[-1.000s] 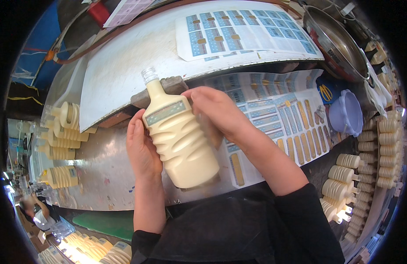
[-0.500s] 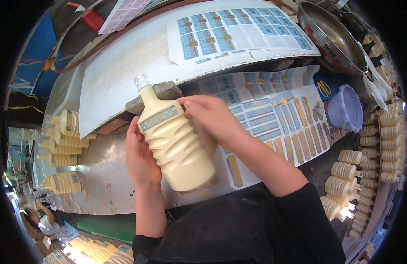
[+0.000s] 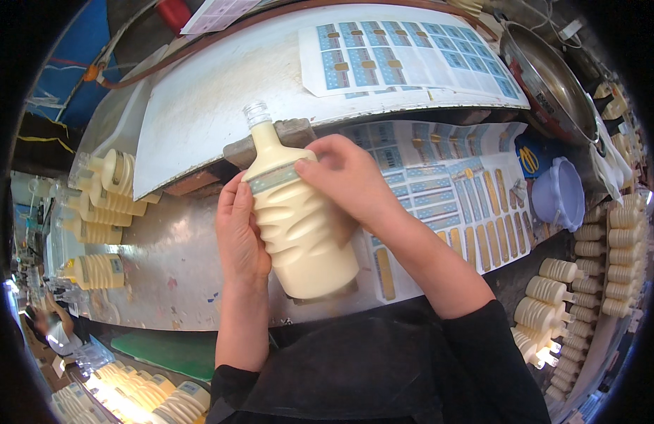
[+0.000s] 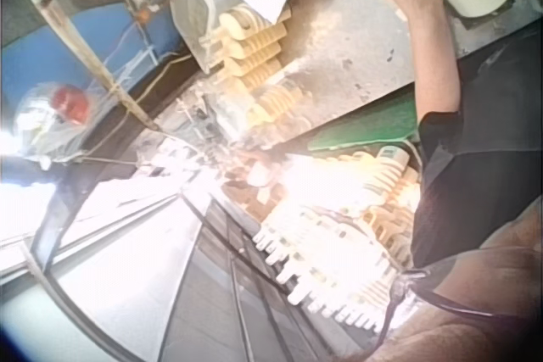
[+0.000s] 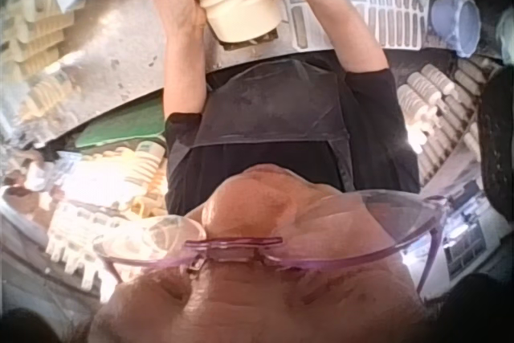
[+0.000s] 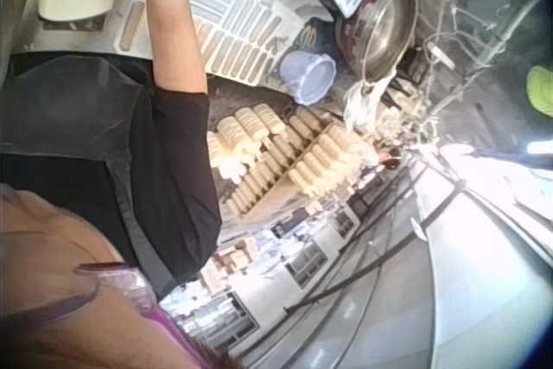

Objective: The person repeatedly applies rectangular labels to the sides of cream-colored plastic bottles. They peel each label from a sheet, align it on the bottle, and smooth it down with their fingers. The person handles multiple bottles one at a time, placing each labeled bottle aside before picking up the next.

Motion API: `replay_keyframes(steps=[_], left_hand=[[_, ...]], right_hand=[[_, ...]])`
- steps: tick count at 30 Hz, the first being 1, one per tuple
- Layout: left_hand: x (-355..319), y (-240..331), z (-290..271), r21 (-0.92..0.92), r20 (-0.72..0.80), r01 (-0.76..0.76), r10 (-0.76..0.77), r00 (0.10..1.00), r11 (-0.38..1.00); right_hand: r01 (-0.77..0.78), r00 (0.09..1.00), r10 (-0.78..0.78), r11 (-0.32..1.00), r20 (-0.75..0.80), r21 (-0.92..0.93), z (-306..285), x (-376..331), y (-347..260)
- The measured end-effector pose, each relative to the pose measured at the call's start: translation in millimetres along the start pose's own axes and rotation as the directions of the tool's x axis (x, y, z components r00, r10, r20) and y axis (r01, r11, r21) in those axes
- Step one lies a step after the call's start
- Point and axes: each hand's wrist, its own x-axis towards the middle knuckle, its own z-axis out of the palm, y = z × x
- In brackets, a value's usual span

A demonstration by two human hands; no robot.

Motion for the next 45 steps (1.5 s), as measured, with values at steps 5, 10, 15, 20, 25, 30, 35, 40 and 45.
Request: replay_keyframes(steps=[5, 10, 15, 20, 25, 30, 35, 40, 45], left_hand=[[2, -3, -3, -0.038, 0.002, 0.003, -0.003, 1.000, 0.999], [-4, 2, -1, -0.063, 0.039, 0.025, -0.023, 0.999, 0.998], [-14, -1, -11, 0.052, 0.177, 0.065, -0.073, 0.981, 0.997], [-21, 2, -8, 0.274, 0.226, 0.028, -0.092, 0.970, 0.961], [-20, -6, -8, 0.350, 0.215, -0.065, -0.013, 0.977, 0.935], [-18, -10, -12, 0.355, 0.238, -0.094, 0.007, 0.971, 0.930], [-14, -11, -14, 0.353, 0.269, -0.174, 0.078, 0.960, 0.919], [-14, -4, -12, 0.521, 0.139, -0.265, 0.226, 0.964, 0.811], [-5, 2, -4, 0.205, 0.045, -0.084, 0.076, 0.996, 0.975]], right_hand=[[0.020, 1.000, -0.020, 0.999, -0.018, -0.029, 1, 0, 3], [0.041, 0.999, -0.041, 0.999, 0.001, 0.027, 0, 1, 4], [-0.008, 0.999, 0.010, 0.999, 0.044, -0.044, -9, -15, -17], [-0.078, 0.989, 0.077, 0.997, 0.130, 0.003, -23, -12, 0], [-0.053, 0.997, 0.049, 0.996, 0.056, 0.073, -9, -10, 6], [-0.037, 0.999, 0.036, 0.999, 0.010, 0.026, -5, -10, 6], [-0.018, 1.000, 0.018, 1.000, 0.021, -0.025, -10, -9, 6], [0.030, 0.996, -0.028, 0.999, 0.089, -0.025, -9, -6, -3], [0.016, 0.997, -0.011, 0.998, 0.083, -0.061, -4, -3, -8]])
